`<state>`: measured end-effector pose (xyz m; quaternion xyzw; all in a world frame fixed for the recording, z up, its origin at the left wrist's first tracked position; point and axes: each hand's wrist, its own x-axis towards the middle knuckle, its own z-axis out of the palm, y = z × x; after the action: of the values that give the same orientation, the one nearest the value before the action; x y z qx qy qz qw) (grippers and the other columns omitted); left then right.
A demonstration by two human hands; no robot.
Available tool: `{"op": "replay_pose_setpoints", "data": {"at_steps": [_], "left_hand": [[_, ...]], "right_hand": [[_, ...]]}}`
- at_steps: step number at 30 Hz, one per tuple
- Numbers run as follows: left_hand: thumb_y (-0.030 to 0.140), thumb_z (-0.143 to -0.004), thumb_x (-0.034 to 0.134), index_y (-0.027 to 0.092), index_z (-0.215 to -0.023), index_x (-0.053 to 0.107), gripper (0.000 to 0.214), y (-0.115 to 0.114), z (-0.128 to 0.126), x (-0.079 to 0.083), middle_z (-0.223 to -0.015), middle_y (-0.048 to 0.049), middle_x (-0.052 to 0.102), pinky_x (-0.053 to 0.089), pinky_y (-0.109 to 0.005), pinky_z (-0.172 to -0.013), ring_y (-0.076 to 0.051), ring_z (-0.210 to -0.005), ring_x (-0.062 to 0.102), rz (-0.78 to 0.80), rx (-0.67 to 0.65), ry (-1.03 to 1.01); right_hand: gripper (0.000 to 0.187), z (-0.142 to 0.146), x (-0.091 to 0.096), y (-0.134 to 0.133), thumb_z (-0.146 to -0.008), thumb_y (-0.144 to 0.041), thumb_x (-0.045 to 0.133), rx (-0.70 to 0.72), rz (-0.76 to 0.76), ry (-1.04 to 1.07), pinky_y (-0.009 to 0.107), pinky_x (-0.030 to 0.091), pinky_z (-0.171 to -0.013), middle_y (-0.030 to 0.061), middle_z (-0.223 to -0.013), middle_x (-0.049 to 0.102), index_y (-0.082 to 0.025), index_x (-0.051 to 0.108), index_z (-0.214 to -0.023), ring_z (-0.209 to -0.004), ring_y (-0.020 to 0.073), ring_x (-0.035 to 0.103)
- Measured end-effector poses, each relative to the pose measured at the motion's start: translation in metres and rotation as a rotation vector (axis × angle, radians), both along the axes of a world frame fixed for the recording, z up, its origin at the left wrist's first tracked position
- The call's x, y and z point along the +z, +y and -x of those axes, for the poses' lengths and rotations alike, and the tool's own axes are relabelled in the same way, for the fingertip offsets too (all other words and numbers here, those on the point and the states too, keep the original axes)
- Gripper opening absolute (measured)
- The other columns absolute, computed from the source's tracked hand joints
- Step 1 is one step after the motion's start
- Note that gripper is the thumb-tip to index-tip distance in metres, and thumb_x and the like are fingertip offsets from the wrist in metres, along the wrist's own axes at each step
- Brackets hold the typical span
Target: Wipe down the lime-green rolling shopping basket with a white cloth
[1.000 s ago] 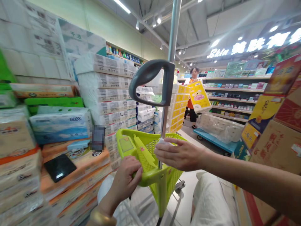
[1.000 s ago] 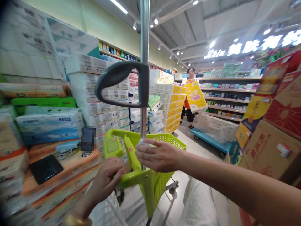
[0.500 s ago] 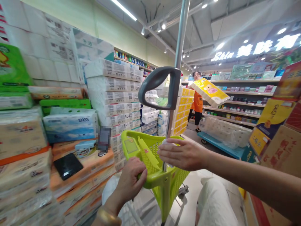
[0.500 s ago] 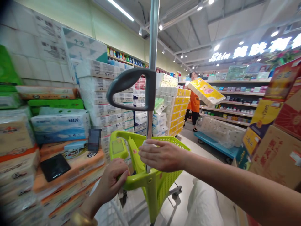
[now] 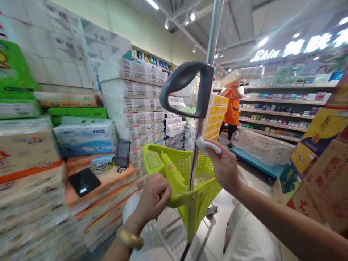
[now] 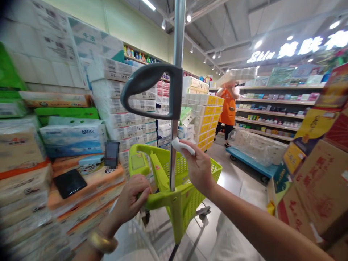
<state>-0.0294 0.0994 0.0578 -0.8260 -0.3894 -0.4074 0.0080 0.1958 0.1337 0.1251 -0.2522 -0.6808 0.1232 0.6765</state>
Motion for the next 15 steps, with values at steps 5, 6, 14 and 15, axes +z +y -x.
{"op": "replay_pose_setpoints", "data": {"at_steps": [5,6,14,15], "left_hand": [[0.024,-0.095,0.033,0.02,-0.056,0.048,0.041,0.001,0.003,-0.001,-0.058,-0.0002,0.053,0.039,-0.034,-0.074,-0.016,-0.064,0.047,0.026,0.001,-0.004],[0.024,-0.094,0.033,0.02,-0.056,0.048,0.041,0.001,0.003,-0.001,-0.058,-0.0003,0.053,0.039,-0.034,-0.074,-0.016,-0.064,0.047,0.03,0.004,-0.004],[0.027,-0.095,0.034,0.02,-0.059,0.055,0.043,0.001,0.004,0.002,-0.059,-0.0007,0.057,0.039,-0.034,-0.074,-0.016,-0.063,0.049,0.037,-0.011,0.004],[0.027,-0.095,0.034,0.02,-0.059,0.055,0.043,0.001,0.004,0.002,-0.059,-0.0009,0.057,0.039,-0.034,-0.074,-0.016,-0.064,0.049,0.043,-0.008,0.006]], "right_hand": [[0.027,-0.008,-0.054,-0.001,-0.092,-0.044,0.06,0.151,0.301,-0.066,0.034,0.058,-0.081,0.0045,-0.098,0.077,-0.023,0.075,-0.101,-0.09,0.022,0.071],[0.029,-0.009,-0.053,0.003,-0.091,-0.046,0.06,0.189,0.339,-0.066,0.034,0.058,-0.08,0.0044,-0.096,0.077,-0.022,0.075,-0.099,-0.087,0.022,0.071],[0.032,0.001,0.025,0.031,-0.093,-0.048,0.055,0.505,0.351,0.07,0.034,0.058,-0.082,0.0043,-0.104,0.073,-0.026,0.064,-0.114,-0.089,0.0195,0.069],[0.031,0.003,0.023,0.03,-0.092,-0.048,0.055,0.521,0.374,0.068,0.033,0.058,-0.081,0.0038,-0.102,0.073,-0.026,0.064,-0.112,-0.088,0.0189,0.068]]}}
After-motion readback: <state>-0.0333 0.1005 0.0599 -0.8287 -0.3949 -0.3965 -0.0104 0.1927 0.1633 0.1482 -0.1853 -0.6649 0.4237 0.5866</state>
